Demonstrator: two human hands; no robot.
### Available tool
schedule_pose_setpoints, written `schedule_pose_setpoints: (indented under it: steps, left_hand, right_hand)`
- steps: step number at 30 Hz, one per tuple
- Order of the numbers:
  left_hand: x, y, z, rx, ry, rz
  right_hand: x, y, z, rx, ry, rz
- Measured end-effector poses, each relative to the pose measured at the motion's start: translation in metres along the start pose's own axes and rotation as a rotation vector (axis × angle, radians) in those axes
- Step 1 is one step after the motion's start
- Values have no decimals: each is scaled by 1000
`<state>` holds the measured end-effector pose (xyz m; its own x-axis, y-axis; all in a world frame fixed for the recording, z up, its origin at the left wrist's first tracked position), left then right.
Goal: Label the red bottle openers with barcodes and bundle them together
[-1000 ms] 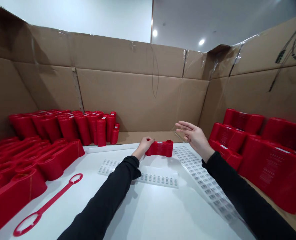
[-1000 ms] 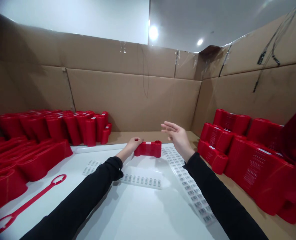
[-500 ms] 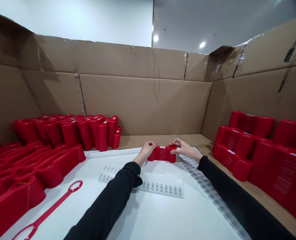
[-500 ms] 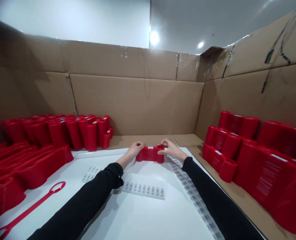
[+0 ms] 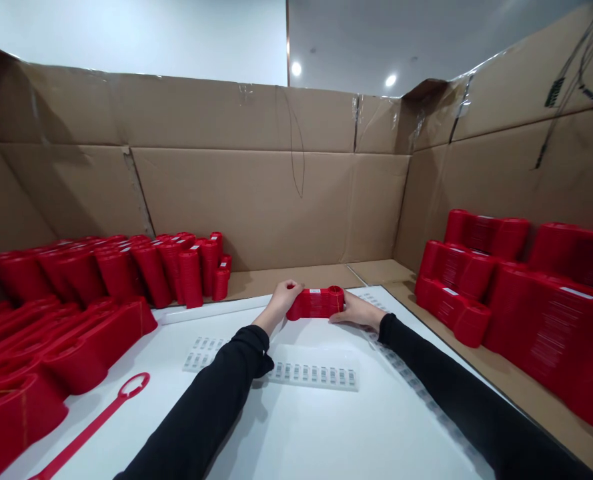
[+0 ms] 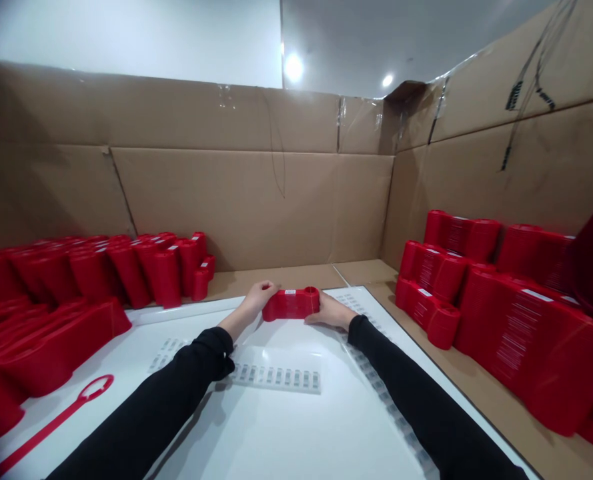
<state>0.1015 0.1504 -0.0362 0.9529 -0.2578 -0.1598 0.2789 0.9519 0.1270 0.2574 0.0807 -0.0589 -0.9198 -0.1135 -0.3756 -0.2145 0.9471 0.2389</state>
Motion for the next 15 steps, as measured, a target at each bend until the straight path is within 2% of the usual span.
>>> schedule_pose_setpoints:
  steps: [6, 15]
  left_hand:
    - [-1, 1, -1, -10, -1, -21]
    - [1, 4, -6, -3, -12, -48]
  right_hand:
    - [3, 2, 1, 1, -67, -51]
    - [12, -4, -8, -3, 0, -126]
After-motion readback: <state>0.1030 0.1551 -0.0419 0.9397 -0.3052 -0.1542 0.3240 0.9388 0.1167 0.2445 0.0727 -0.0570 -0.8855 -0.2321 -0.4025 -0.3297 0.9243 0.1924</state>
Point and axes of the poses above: each hand's wrist, its own y-axis towards the middle knuckle, its own x-axis out of the palm, z = x × y, the point moved 9 cm from there along y, towards the middle knuckle, and after that the axes turned 3 degrees about -x, right-handed, at the moved point
